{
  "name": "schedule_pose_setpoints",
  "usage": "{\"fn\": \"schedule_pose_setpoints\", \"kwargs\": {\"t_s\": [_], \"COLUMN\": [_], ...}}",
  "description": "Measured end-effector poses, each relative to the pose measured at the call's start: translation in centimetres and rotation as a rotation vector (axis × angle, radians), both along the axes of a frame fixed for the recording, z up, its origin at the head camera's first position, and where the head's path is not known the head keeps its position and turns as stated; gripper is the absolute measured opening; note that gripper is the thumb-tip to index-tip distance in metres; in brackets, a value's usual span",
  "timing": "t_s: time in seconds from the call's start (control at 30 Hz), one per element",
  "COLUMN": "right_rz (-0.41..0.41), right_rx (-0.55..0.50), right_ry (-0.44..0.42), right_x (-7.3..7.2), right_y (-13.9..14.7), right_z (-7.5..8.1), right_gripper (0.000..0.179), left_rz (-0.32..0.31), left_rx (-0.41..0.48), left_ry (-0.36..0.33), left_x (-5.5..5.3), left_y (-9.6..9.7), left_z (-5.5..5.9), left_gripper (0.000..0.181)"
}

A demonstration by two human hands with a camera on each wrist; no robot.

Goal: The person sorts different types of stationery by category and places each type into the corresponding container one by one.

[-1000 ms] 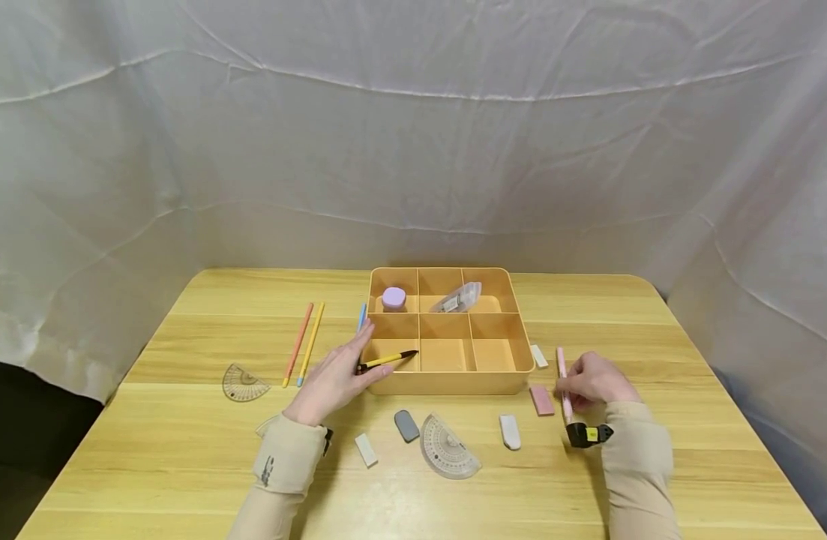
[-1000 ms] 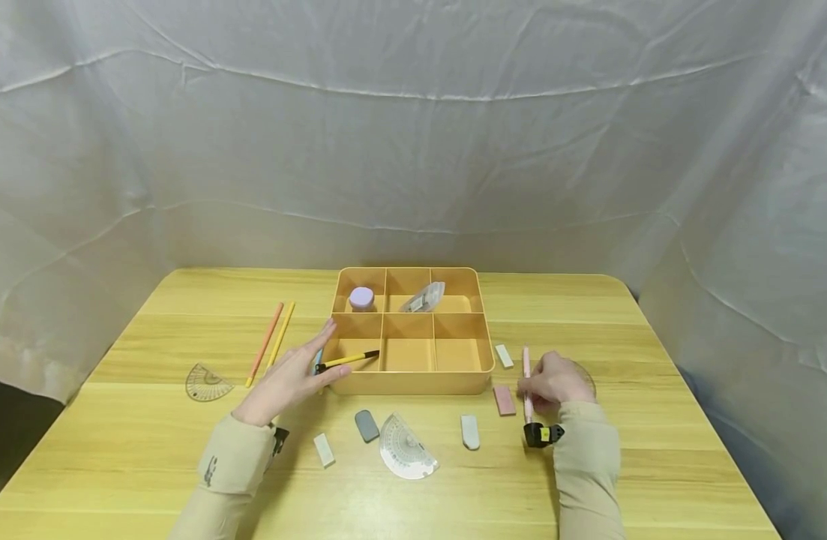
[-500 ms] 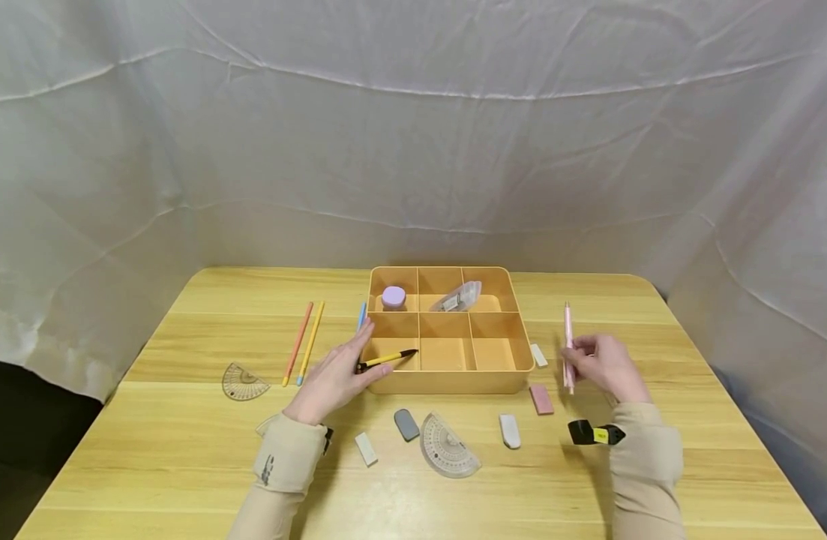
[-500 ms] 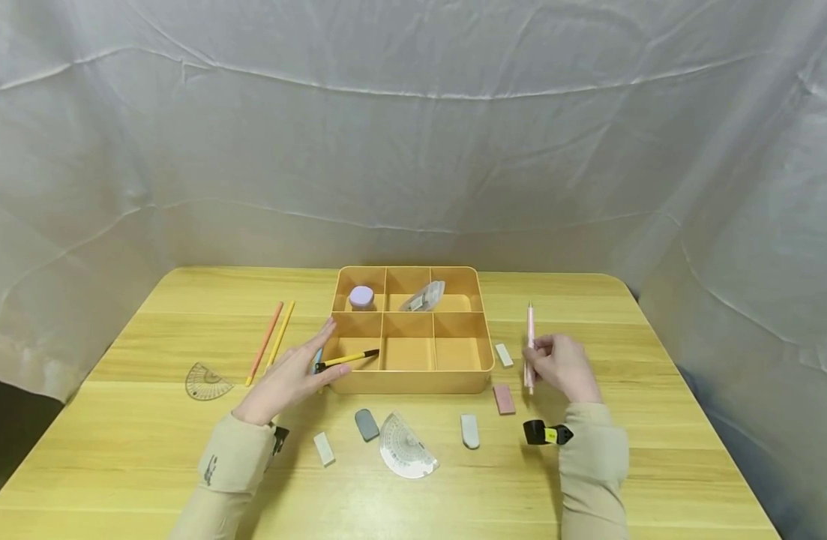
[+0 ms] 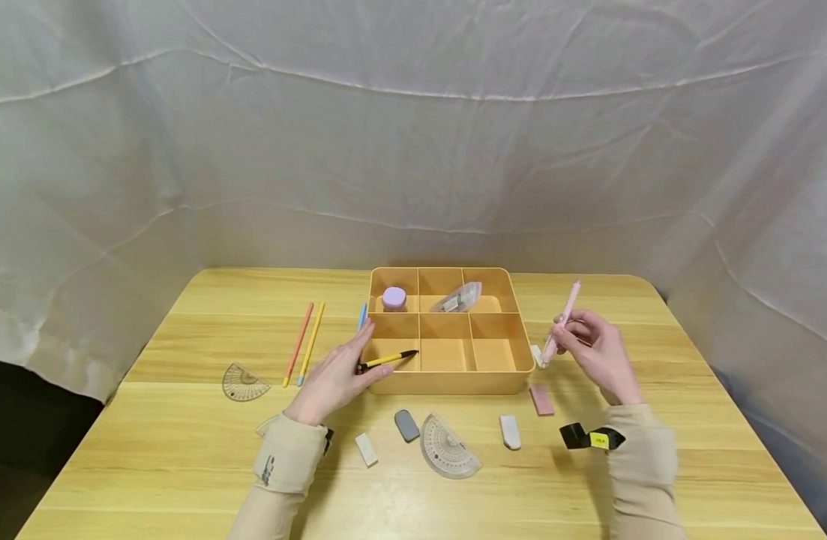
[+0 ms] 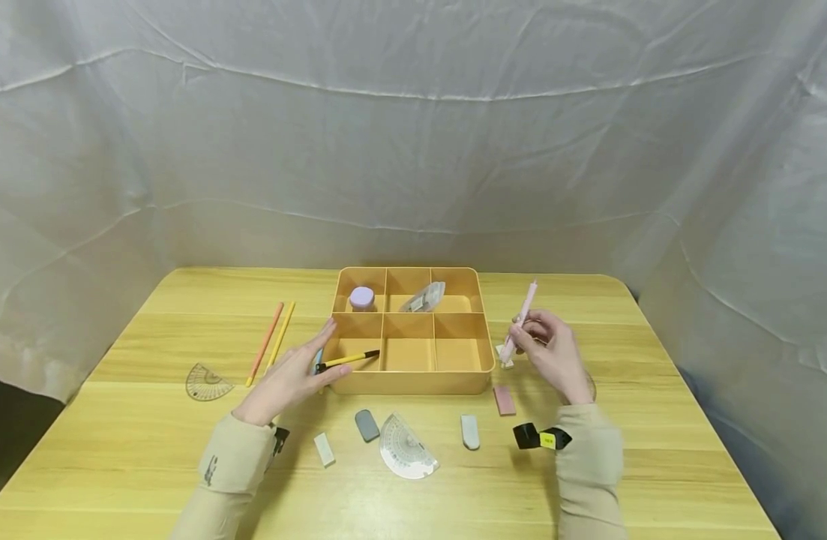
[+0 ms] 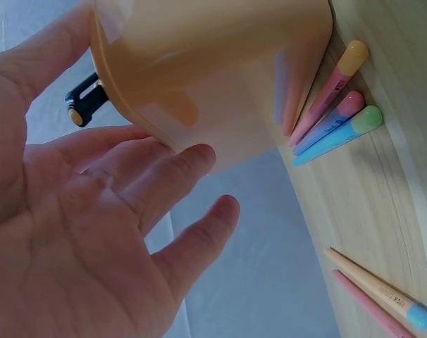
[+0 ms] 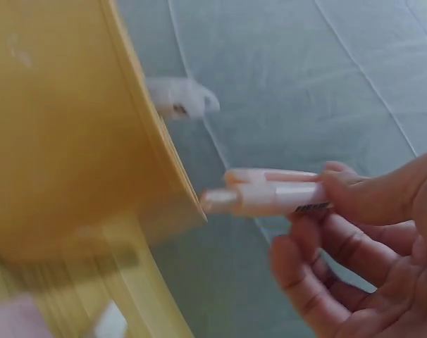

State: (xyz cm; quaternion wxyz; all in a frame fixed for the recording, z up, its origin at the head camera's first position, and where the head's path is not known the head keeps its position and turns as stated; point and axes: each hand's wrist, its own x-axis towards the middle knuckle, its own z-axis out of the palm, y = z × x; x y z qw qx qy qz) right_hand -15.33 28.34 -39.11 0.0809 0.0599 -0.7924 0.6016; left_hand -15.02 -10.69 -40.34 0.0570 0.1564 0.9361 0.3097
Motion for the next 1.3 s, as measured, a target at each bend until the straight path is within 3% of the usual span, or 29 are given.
{"fn": "schedule_pose_setpoints", "kwargs": {"t_s": [0.23, 0.57, 0.83, 1.0, 1.13, 1.3], "right_rz": [0.109, 0.199, 0.285, 0.284, 0.31, 0.382], "right_rx": [-0.327, -0.464, -0.627, -0.666, -0.651, -0.62], "right_ry": [0.024, -0.004, -0.044, -0.078, -0.099, -0.105], "right_x": [-0.1, -0.2, -0.2, 0.2, 0.7, 1.2], "right_y": [-1.7, -3.5, -5.6, -7.4, -8.9, -10.7], "right_z": [0.0, -0.2, -0.4, -0.5, -0.6, -0.7], "right_gripper": [0.008, 0.011, 0.016, 0.017, 0.02, 0.025], "left_rz": [0.005, 0.029, 0.007, -0.005, -0.005, -0.08], "left_rx": [-0.01, -0.031, -0.012, 0.032, 0.117, 0.243], "left_ry": [-0.003, 0.024, 0.145, 0.234, 0.258, 0.299], "left_x": [0.0, 0.1, 0.2, 0.4, 1.0, 1.4], "left_y": [0.1, 0.1, 0.2, 0.5, 1.0, 1.8], "left_z": [0.1, 0.1, 0.3, 0.8, 1.5, 2.2], "left_gripper": [0.082, 0.083, 0.083, 0.077, 0.066, 0.051]}}
